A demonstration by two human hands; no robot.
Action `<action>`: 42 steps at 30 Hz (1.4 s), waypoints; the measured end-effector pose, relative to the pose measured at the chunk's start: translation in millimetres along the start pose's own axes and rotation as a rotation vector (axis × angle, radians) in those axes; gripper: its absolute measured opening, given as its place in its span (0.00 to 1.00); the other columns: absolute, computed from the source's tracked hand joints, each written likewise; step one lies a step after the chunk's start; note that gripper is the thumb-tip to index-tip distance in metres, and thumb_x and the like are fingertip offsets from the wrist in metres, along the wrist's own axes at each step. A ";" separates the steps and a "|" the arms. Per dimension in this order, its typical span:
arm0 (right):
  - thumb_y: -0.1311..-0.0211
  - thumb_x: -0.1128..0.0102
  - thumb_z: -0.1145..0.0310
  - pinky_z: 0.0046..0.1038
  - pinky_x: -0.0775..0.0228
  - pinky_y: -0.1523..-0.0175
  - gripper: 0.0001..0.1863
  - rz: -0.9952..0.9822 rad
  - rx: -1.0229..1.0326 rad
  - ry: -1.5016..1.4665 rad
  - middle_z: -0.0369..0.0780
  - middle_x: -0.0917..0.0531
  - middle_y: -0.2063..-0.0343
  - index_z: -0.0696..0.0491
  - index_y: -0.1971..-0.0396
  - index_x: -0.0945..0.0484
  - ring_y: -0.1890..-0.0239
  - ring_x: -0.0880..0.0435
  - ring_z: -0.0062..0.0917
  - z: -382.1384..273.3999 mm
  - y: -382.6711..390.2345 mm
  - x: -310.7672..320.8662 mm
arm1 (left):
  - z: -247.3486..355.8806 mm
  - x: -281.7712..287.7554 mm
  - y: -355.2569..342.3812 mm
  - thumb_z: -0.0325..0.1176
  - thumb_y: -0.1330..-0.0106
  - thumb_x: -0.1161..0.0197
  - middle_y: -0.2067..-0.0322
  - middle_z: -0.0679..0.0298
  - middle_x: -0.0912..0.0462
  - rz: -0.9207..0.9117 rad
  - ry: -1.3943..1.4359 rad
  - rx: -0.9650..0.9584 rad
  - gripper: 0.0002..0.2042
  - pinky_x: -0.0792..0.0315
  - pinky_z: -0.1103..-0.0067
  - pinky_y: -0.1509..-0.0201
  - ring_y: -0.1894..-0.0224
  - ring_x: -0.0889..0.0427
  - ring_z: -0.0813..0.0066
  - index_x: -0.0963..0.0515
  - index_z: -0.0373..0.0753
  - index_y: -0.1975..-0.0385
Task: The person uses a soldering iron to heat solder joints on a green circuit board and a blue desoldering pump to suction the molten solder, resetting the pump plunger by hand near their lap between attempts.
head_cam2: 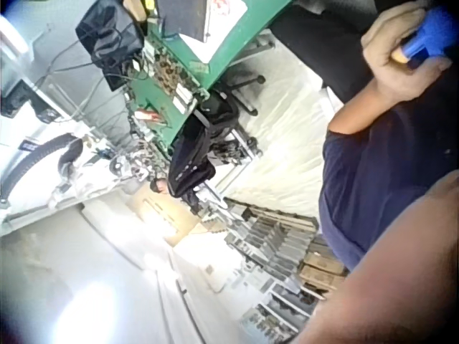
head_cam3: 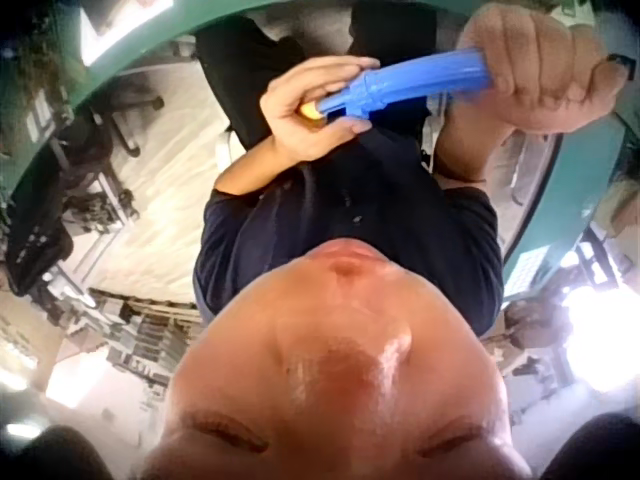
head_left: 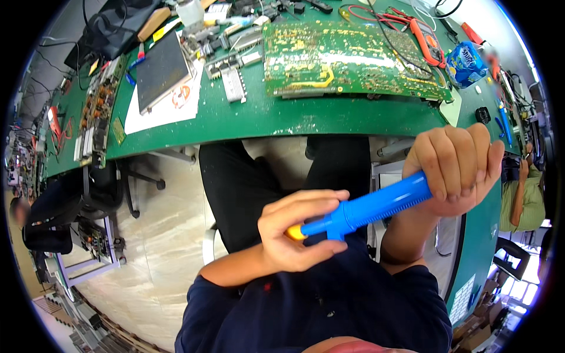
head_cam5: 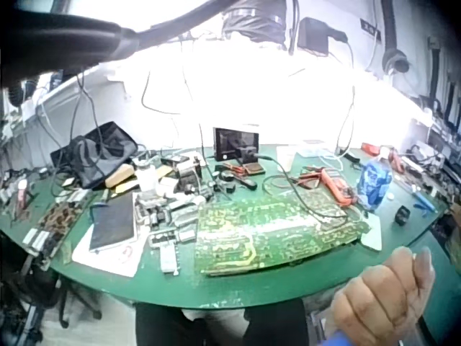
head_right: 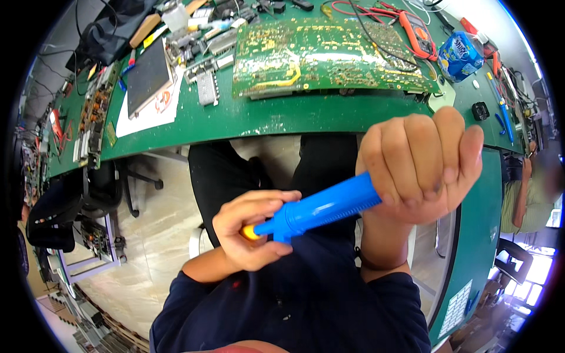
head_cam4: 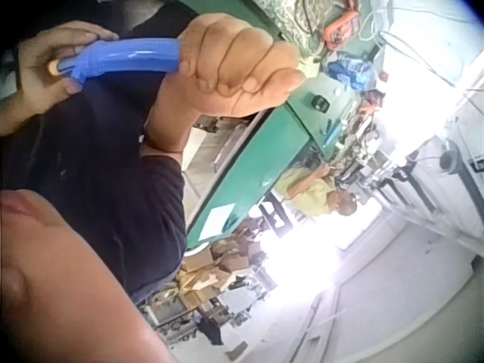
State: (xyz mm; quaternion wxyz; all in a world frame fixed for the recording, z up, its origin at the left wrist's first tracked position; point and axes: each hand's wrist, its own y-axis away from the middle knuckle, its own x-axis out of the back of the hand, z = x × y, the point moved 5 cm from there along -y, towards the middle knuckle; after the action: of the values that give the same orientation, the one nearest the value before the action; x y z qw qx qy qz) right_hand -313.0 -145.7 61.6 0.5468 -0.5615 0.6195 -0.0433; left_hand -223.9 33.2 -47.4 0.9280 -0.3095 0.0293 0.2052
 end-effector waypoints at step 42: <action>0.28 0.52 0.63 0.22 0.42 0.84 0.24 0.320 -0.410 0.478 0.36 0.34 0.93 0.55 0.87 0.38 0.91 0.38 0.18 185.3 110.9 51.8 | -220.5 51.3 208.3 0.34 0.44 0.28 0.60 0.41 0.20 0.228 1.558 0.794 0.23 0.17 0.55 0.56 0.58 0.16 0.46 0.28 0.26 0.54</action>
State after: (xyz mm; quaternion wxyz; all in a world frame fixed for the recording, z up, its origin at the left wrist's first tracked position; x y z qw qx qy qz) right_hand -238.5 -39.8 -118.8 0.2621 -0.5292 0.8061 0.0379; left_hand -244.1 73.3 -351.7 0.6573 -0.0115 0.7535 0.0019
